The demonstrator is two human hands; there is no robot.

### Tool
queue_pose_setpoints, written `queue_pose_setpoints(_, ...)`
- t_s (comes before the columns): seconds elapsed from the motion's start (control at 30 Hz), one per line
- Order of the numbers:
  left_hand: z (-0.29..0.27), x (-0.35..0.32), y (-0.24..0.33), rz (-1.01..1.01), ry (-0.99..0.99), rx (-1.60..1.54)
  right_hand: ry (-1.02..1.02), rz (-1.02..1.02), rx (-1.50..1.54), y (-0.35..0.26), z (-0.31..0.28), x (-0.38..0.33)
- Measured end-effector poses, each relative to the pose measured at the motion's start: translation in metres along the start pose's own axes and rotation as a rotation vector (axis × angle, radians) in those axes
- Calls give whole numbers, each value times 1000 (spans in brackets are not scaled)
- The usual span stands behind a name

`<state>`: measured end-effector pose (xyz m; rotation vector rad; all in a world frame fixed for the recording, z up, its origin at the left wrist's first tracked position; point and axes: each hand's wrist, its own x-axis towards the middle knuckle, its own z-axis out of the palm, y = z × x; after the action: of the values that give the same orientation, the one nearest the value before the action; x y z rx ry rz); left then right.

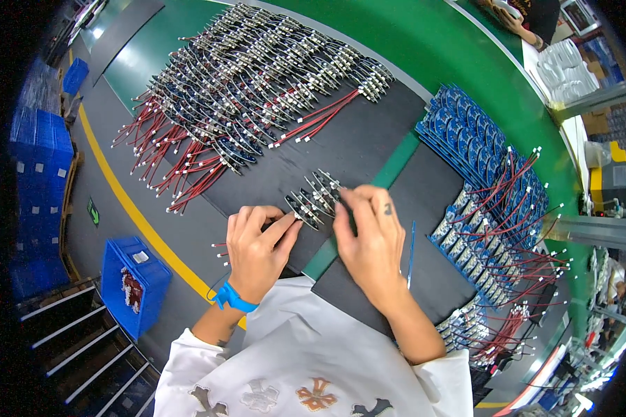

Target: The person assembles red wires, white connectors, and blue components onto circuit boards by hand.

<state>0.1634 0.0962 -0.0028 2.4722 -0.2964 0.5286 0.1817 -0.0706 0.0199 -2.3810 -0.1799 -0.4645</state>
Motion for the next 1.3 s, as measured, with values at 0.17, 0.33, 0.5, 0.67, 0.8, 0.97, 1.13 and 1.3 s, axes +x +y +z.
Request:
queue_pose_setpoints(0.17, 2, 2, 3, 1, -1, 21, -209, 71, 121, 21, -2, 9)
queue_pose_setpoints(0.33, 4, 3, 6, -9, -5, 40, -244, 143, 252, 16, -3, 11)
queue_pose_setpoints(0.5, 1, 0, 5, -27, -70, 85, -332, 163, 250, 18, -7, 17)
queue_pose_setpoints(0.67, -20, -12, 12, -150, -160, 168, -374, 30, 240, 13, -7, 9)
queue_pose_setpoints(0.8, -32, -29, 16, -269, -136, 166, -412, -87, 178, 1, -5, -2)
queue_pose_setpoints(0.97, -34, -36, 15, -323, -146, -37, -439, -109, 221, 1, -2, -5)
queue_pose_setpoints(1.13, -45, -21, 11, -199, -192, -59, -369, -35, 354, 0, -1, -3)
queue_pose_setpoints(1.3, -36, 29, 13, 7, -131, -21, -207, -35, 374, 13, 2, 27)
